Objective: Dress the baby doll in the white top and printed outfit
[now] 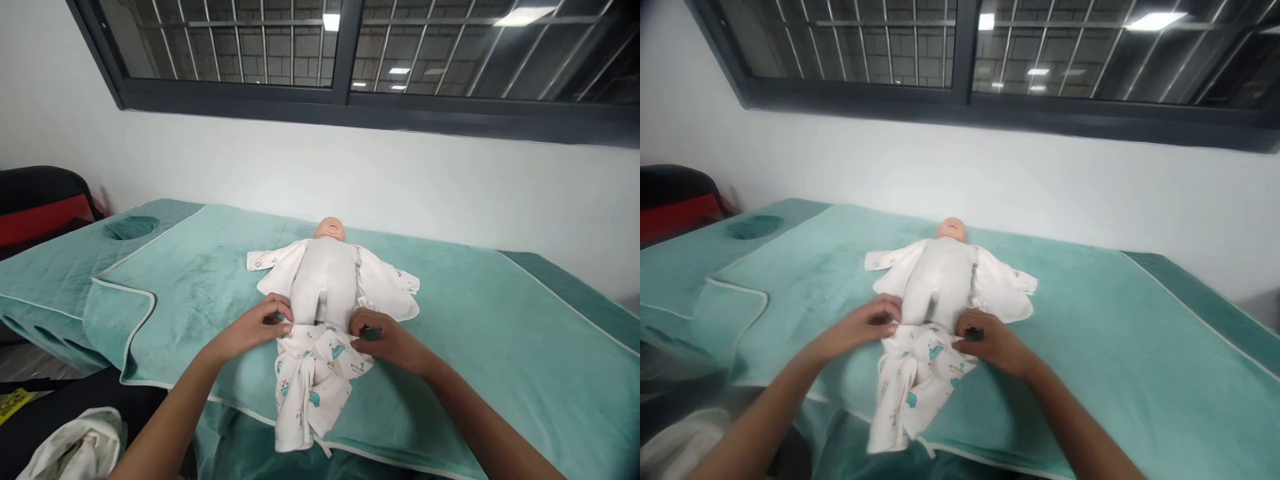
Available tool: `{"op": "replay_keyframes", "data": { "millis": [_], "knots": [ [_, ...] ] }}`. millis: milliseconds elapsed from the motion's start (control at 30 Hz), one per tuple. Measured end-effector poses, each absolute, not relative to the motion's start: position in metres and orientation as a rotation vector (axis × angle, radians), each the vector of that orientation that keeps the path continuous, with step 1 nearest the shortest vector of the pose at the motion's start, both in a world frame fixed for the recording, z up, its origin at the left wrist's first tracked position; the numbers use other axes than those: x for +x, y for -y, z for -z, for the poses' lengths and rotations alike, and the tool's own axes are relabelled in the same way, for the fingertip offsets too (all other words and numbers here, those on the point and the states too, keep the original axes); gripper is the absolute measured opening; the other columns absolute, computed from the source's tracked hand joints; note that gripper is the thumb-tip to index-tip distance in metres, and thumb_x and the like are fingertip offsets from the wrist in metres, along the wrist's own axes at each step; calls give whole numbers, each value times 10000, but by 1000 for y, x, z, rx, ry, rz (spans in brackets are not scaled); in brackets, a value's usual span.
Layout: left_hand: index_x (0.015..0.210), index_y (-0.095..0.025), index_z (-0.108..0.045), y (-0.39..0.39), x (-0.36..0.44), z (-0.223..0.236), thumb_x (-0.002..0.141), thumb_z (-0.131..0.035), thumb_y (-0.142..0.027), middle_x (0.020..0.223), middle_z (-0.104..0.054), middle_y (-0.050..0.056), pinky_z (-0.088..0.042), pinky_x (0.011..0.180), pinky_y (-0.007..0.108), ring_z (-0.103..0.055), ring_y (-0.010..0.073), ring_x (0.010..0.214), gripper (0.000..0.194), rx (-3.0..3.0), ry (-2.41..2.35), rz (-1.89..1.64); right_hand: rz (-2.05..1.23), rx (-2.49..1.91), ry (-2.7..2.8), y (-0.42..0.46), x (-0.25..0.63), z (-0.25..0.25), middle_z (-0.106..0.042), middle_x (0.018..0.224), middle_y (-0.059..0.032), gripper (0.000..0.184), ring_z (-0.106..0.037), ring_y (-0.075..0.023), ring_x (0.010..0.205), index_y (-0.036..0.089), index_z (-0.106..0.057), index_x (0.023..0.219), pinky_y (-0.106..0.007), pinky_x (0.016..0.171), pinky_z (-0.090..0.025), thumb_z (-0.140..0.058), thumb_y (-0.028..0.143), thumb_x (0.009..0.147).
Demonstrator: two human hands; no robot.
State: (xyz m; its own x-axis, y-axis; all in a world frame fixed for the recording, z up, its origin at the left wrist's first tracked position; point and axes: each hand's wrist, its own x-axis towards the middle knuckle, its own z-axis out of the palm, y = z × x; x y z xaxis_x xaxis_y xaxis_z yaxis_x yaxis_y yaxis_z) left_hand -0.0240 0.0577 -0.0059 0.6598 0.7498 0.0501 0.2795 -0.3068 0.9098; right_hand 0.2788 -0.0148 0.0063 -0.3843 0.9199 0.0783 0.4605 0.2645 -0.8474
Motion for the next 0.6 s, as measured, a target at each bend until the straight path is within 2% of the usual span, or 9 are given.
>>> {"op": "replay_keyframes", "data": {
  "millis": [100,267,367,467,600],
  "knots": [
    [950,-254,-658,-56,-25,4,800,-663,-357,1244,-491,62,-425,1005,336,-505,211,1160,182,1942,-799,-504,-1196,-1237,1913,18,282,-10,-594,875,-12,208,-522,-168,812,200,-588,789,-305,753,-426,-659,390,835],
    [783,-215,-546,-54,-10,-3,809,-651,-330,1221,-489,60,-379,1030,321,-459,211,1211,157,2033,-842,-610,-1350,-1256,1900,12,271,-20,-568,739,18,265,-485,-133,688,192,-637,819,-267,633,-375,-560,433,898],
    [776,-214,-472,-52,5,-5,876,-557,-320,1067,-563,37,-399,950,295,-531,175,1033,168,1964,-898,-831,-1363,-1230,1979,5,254,-32,-632,791,14,191,-529,-137,713,206,-679,878,-266,650,-397,-624,388,852],
    [787,-217,-453,-51,20,2,900,-504,-326,829,-527,-9,-416,773,260,-509,146,806,165,1847,-1001,-1030,-1333,-1260,1995,-3,239,-40,-676,864,3,156,-568,-146,755,215,-689,903,-270,682,-432,-683,319,787],
    [813,-222,-448,-54,31,13,896,-508,-341,761,-467,-35,-397,691,243,-466,127,711,156,1705,-1038,-1225,-1381,-1192,1821,-17,234,-40,-619,819,21,266,-547,-125,732,202,-640,920,-247,654,-437,-759,269,692]
  ]
}}
